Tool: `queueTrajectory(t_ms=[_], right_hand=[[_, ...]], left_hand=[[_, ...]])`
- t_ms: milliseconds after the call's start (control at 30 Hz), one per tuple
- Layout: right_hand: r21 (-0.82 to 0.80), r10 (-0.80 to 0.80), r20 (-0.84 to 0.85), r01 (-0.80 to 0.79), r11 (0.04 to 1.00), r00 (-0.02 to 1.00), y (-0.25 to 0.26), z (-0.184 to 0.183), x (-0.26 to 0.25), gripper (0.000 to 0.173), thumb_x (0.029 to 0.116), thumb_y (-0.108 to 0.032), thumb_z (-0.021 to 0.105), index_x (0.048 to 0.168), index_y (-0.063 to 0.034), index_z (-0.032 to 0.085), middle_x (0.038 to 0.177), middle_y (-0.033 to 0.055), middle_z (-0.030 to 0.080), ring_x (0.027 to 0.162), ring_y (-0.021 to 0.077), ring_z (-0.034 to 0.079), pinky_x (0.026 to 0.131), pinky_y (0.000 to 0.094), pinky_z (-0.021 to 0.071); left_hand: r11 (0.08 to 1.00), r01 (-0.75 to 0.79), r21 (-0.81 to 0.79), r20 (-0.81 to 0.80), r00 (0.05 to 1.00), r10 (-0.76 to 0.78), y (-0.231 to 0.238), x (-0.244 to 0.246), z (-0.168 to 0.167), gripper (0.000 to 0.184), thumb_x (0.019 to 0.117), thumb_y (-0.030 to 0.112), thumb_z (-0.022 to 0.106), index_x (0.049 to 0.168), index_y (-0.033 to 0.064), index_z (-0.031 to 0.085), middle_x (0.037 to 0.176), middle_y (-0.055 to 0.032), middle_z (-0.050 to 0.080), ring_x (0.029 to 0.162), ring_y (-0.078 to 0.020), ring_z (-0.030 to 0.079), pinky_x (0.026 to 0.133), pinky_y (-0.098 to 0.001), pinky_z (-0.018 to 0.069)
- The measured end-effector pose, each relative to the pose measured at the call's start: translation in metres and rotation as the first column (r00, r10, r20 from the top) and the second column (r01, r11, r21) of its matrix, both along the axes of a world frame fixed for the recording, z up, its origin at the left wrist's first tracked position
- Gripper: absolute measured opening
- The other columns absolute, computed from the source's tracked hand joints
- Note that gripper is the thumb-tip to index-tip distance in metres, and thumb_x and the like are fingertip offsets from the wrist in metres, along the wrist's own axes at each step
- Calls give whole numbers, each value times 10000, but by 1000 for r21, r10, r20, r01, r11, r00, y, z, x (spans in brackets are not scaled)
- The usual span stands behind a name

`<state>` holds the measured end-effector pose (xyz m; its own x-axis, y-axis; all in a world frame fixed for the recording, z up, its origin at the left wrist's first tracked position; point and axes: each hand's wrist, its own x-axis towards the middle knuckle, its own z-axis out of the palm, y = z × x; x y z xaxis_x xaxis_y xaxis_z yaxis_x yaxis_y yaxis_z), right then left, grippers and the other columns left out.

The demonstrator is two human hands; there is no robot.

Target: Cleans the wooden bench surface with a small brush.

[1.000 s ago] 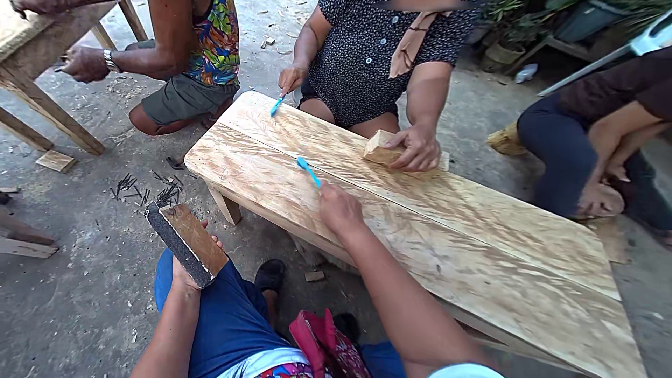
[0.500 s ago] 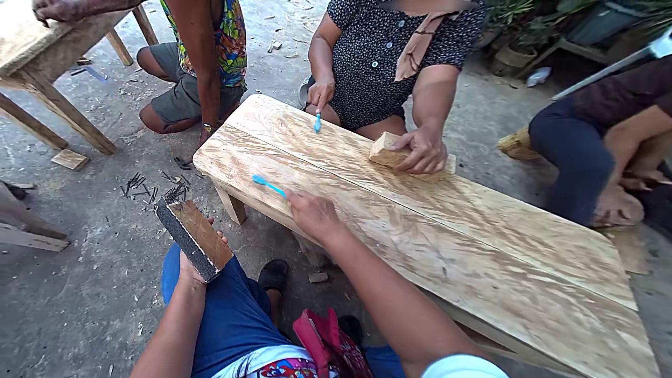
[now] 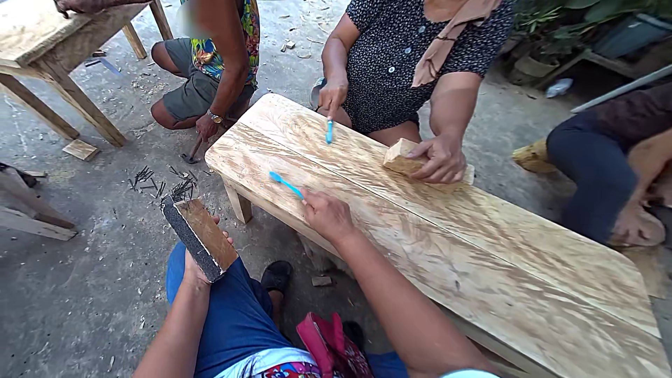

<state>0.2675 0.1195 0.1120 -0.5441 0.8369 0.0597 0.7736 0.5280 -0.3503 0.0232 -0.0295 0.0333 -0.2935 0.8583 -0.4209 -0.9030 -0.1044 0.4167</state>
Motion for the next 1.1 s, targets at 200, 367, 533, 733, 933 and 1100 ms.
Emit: queueTrajectory(t_ms=[200,367,533,733,933,1100], right_hand=[[-14,125,26,-125,992,992,8,4,17,375,1049,-151,518,1395,-153,664,995,207,719,865,398,705,728,575,543],[-40,155,-1,-155,987,988,5,2,29,362,1054,-159,524,1381,-170,679,1018,197,719,876,384,708,733,567,553],[-102,152,35,-147,984,988,6,10,41,374,1056,-180,507,1393,-176,670,999,187,704,878,367,692,747,559,537],[-63,34,6,-33,997,999,7,8,47,377,1048,-151,508,1390,-115,663,1068,220,717,940,402,704,771,594,544],[-56,-170,34,172,984,985,20,13,57,376,1062,-162,488,1395,-133,661,1155,219,727,1016,433,704,821,643,530],[-162,-71,24,74,984,997,-6,14,48,401,1070,-174,466,1429,-83,619,1159,233,721,1071,413,694,908,601,530]], left_hand=[[1000,14,15,16,1000,-14,0,0,-2,734,1072,557,77,1209,93,630,814,-137,726,718,-270,740,653,-422,636],[1000,-12,-15,-5,1000,12,0,0,0,715,1075,557,82,1224,99,611,791,-124,723,703,-257,742,643,-410,639],[1000,-8,-14,-8,1000,8,-1,0,-1,710,1077,550,90,1228,101,618,802,-116,723,712,-256,740,650,-413,637],[1000,7,-9,-4,1000,-7,1,0,-1,720,1073,558,70,1244,96,595,795,-128,719,707,-259,738,651,-416,636],[1000,3,-17,-6,1000,-3,2,1,0,723,1077,552,76,1220,90,613,794,-120,718,712,-256,740,657,-416,640],[1000,18,-5,-15,1000,-18,2,0,0,748,1068,567,51,1231,93,606,798,-126,723,719,-262,743,663,-414,642]])
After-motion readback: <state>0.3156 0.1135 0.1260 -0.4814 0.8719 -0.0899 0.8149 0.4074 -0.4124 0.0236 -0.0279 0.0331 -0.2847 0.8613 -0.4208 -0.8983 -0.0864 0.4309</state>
